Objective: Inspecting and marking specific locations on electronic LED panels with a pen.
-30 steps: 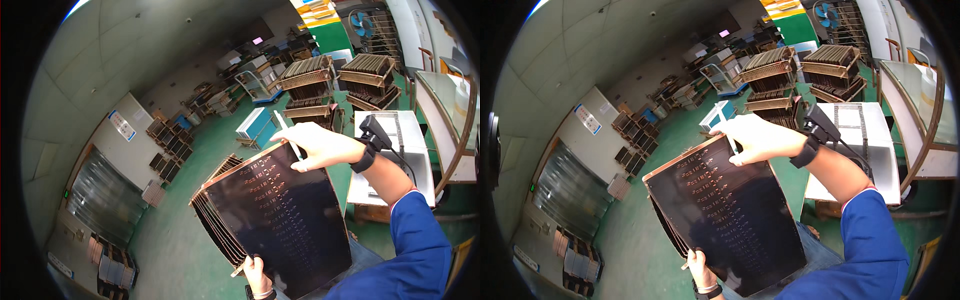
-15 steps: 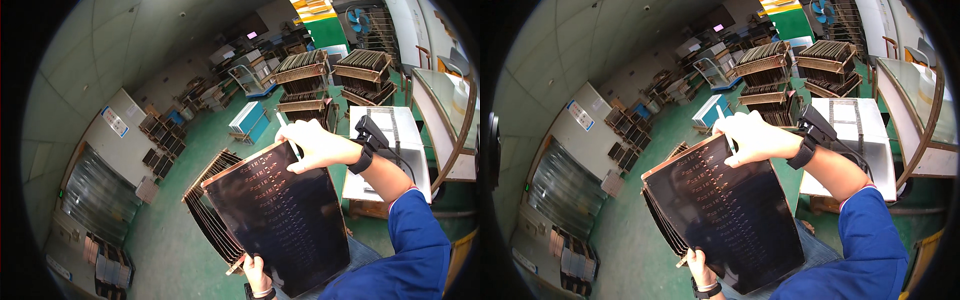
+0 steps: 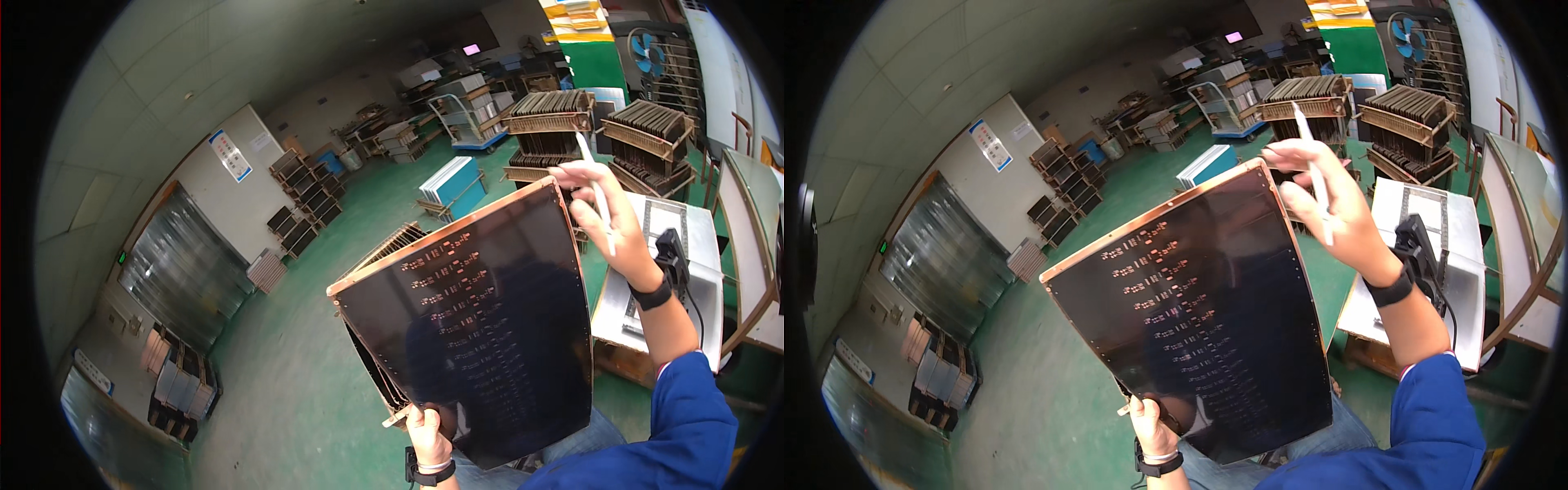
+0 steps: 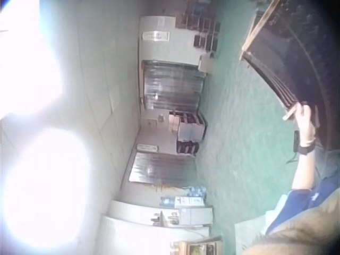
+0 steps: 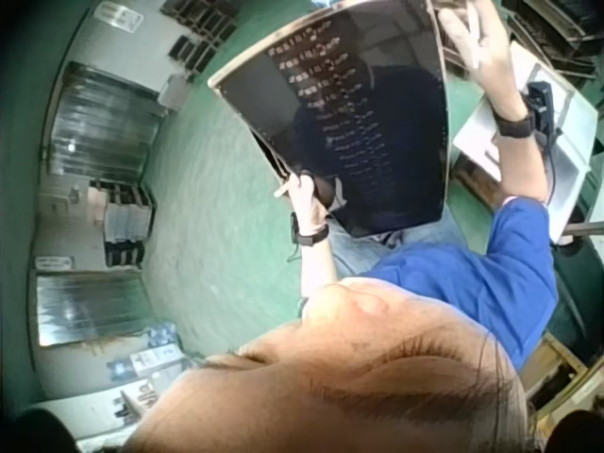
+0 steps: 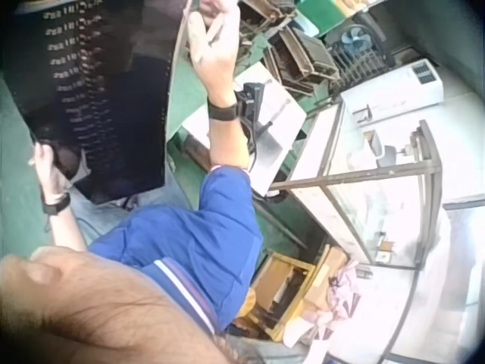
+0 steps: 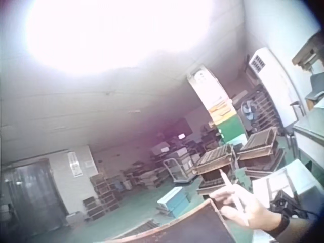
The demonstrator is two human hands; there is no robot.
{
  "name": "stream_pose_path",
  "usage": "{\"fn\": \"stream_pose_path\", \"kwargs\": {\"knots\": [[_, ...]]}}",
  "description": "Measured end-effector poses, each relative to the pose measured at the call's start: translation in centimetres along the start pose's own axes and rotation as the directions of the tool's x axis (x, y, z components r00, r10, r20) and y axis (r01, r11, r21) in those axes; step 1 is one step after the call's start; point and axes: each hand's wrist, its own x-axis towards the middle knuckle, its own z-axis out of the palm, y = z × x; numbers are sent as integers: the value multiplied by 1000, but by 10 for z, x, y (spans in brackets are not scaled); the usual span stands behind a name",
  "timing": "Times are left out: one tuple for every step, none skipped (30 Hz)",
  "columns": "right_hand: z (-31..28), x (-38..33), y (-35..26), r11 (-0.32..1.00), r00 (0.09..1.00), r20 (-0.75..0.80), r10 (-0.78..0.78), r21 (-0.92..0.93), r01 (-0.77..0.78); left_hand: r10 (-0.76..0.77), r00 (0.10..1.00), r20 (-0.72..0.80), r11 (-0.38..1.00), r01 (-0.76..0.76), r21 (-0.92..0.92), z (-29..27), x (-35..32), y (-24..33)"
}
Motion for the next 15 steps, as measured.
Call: {"fn": "stream_pose_path", "kwargs": {"knots": [[-4, -8, -1, 998, 998, 12, 58, 39, -59, 30, 1000, 10, 999, -29, -13, 1, 1, 4], [-7, -16, -2, 990, 993, 27, 117, 78, -118, 40, 999, 0, 999, -40, -18, -1, 3, 8], [-9, -22, -2, 964, 971, 87, 220, 132, -231, 55, 998, -20, 998, -55, 11, -4, 7, 13], [-11, -25, -6, 939, 936, 222, 274, 150, -311, 68, 997, -44, 997, -67, 39, -5, 10, 20], [-11, -27, -9, 903, 875, 343, 341, 138, -406, 140, 986, -89, 986, -131, 101, -1, 18, 27], [-15, -29, -11, 862, 796, 447, 407, 100, -497, 148, 985, -88, 989, -144, 42, 12, 28, 38], [-17, -32, -9, 830, 766, 470, 439, 113, -546, 155, 986, -62, 988, -153, 26, 20, 37, 47], [-14, -27, -7, 826, 756, 484, 440, 112, -552, 153, 983, -100, 987, -148, 58, 33, 47, 60], [-7, -14, -9, 962, 866, 445, 229, 33, -272, 179, 979, -93, 983, -173, 66, 36, 57, 70], [1, -3, -19, 997, 908, 420, -10, -60, 38, 266, 964, -14, 962, -265, 68, 48, 67, 84], [17, 7, -41, 991, 949, 286, 131, -14, -133, 299, 954, -14, 951, -296, 88, 52, 74, 98], [21, 20, -48, 982, 948, 264, 176, 26, -189, 381, 924, 21, 917, -380, 123, 56, 80, 112], [17, 35, -57, 932, 903, 290, 316, 83, -353, 459, 886, 64, 874, -463, 148, 62, 87, 126], [22, 48, -54, 925, 913, 267, 308, 141, -354, 536, 834, 131, 826, -550, 120, 69, 93, 140], [28, 61, -50, 969, 976, 162, 145, 175, -173, 620, 769, 155, 733, -639, 234, 76, 103, 151]]}}
